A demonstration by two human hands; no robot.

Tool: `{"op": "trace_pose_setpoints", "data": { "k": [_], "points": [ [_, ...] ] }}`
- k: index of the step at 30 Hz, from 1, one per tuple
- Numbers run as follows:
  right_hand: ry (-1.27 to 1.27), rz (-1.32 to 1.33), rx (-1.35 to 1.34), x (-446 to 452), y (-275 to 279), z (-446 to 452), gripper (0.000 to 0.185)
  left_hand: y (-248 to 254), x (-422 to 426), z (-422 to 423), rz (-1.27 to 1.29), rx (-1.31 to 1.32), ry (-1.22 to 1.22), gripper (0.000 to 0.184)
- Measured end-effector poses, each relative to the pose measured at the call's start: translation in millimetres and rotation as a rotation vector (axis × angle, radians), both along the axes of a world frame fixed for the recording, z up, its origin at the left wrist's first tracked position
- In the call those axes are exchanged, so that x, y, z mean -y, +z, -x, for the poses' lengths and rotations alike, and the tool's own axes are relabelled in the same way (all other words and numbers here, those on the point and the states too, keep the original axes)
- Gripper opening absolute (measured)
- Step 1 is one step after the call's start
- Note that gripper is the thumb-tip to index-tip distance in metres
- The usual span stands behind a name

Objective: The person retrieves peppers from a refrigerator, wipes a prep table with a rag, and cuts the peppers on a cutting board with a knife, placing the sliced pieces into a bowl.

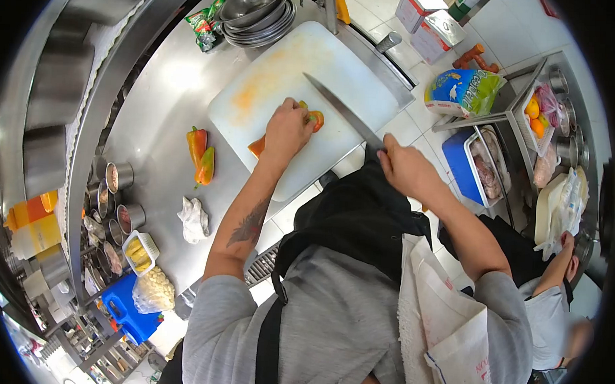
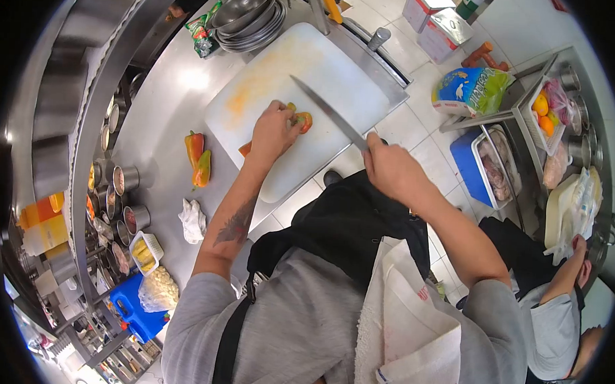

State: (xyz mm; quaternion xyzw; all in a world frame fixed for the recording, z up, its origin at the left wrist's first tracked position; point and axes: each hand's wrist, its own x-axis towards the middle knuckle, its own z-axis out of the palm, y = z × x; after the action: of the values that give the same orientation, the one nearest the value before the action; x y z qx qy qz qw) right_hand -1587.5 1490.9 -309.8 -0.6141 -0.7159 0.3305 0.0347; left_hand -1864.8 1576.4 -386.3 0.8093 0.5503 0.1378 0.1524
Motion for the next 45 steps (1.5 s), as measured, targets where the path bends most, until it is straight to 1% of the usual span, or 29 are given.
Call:
{"op": "trace_pose_setpoints", "data": {
  "k": [2, 5, 6, 8, 9, 11, 15, 17, 18, 20, 23, 24, 26, 27, 29, 30, 32, 33, 35, 36, 38, 39, 41, 42, 44, 45],
  "points": [
    [0.055, -0.002, 0.002, 16.0, 2.4, 4.5, 0.022, -2.7, 14.5, 2.6, 0.069, 0.131, 0.106, 0.023],
    [0.133, -0.023, 0.065, 27.9, 5.5, 3.1, 0.020, -21.0, 19.0, 7.9, 0.099, 0.225, 0.074, 0.018],
    [0.139, -0.014, 0.071, 30.4, 7.2, 0.8, 0.020, -22.1, 20.6, 7.1, 0.108, 0.232, 0.080, 0.018],
    [0.213, -0.045, 0.177, 33.4, 14.3, -6.7, 0.022, -21.8, 19.9, 7.0, 0.027, 0.237, 0.034, 0.016],
    [0.213, -0.040, 0.179, 33.9, 18.6, -10.3, 0.022, -23.2, 19.3, 7.5, 0.033, 0.240, 0.034, 0.016],
    [0.263, -0.048, 0.282, 30.7, 28.9, -16.7, 0.026, -24.2, 17.6, 7.6, 0.037, 0.239, 0.026, 0.015],
    [0.306, 0.021, 0.250, 32.2, 40.9, -20.4, 0.026, -23.2, 22.5, 7.7, 0.013, 0.248, 0.016, 0.014],
    [0.311, 0.038, 0.249, 36.8, 43.1, -22.0, 0.024, -20.1, 30.5, 6.3, 0.022, 0.248, -0.007, 0.005],
    [0.312, 0.055, 0.247, 39.4, 42.9, -22.1, 0.023, -20.4, 32.7, 6.7, 0.028, 0.247, -0.003, 0.005],
    [0.310, 0.045, 0.247, 42.5, 40.3, -22.0, 0.022, -19.7, 34.3, 6.4, -0.014, 0.266, -0.023, 0.005],
    [0.296, 0.029, 0.227, 41.0, 30.1, -19.3, 0.019, -21.0, 33.8, 6.4, 0.004, 0.255, -0.010, 0.005],
    [0.283, 0.029, 0.203, 40.4, 22.6, -17.8, 0.018, -22.0, 33.0, 7.4, 0.007, 0.251, -0.012, 0.005],
    [0.276, 0.034, 0.153, 37.0, -13.0, -17.1, 0.017, -22.4, 32.6, 7.2, -0.084, 0.202, -0.043, 0.009],
    [0.281, 0.021, 0.112, 29.4, -17.6, -14.9, 0.017, -18.5, 30.8, 5.8, -0.094, 0.201, -0.046, 0.009],
    [0.259, 0.026, 0.100, 28.5, -16.5, -17.0, 0.017, -11.8, 34.8, 4.5, 0.117, 0.098, 0.036, 0.010],
    [0.242, 0.040, 0.091, 26.8, -12.1, -16.9, 0.017, -11.7, 35.3, 2.2, 0.114, 0.097, 0.035, 0.010],
    [0.213, 0.034, 0.088, 35.8, 0.2, -14.6, 0.017, -12.9, 40.8, -2.5, 0.257, 0.126, 0.211, 0.014],
    [0.187, 0.025, 0.087, 40.5, 6.8, -13.8, 0.017, -8.3, 43.1, -2.2, 0.258, 0.123, 0.205, 0.014],
    [0.175, 0.041, 0.086, 46.9, 19.1, -13.8, 0.018, 9.4, 47.3, 1.8, 0.130, 0.131, 0.186, 0.018],
    [0.173, 0.058, 0.088, 49.7, 22.7, -14.5, 0.018, 14.6, 51.1, 8.9, 0.133, 0.131, 0.179, 0.018],
    [0.161, 0.066, 0.100, 52.1, 24.9, -16.0, 0.018, 22.0, 56.5, 23.6, -0.038, 0.151, -0.233, 0.017],
    [0.156, 0.072, 0.112, 52.2, 25.9, -16.3, 0.019, 17.9, 55.9, 23.8, -0.039, 0.152, -0.231, 0.017],
    [0.148, 0.080, 0.103, 50.6, 27.5, -18.1, 0.019, 3.8, 52.4, 28.0, 0.064, 0.135, -0.359, 0.020],
    [0.132, 0.089, 0.094, 50.4, 27.4, -18.2, 0.019, 1.0, 47.6, 28.4, 0.063, 0.131, -0.355, 0.020],
    [0.138, 0.089, 0.092, 50.8, 26.3, -18.7, 0.019, -5.6, 36.8, 21.9, 0.188, -0.030, -0.306, 0.024],
    [0.142, 0.095, 0.093, 51.8, 26.2, -18.8, 0.019, -3.7, 38.2, 14.2, 0.187, -0.031, -0.306, 0.024]
  ]
}}
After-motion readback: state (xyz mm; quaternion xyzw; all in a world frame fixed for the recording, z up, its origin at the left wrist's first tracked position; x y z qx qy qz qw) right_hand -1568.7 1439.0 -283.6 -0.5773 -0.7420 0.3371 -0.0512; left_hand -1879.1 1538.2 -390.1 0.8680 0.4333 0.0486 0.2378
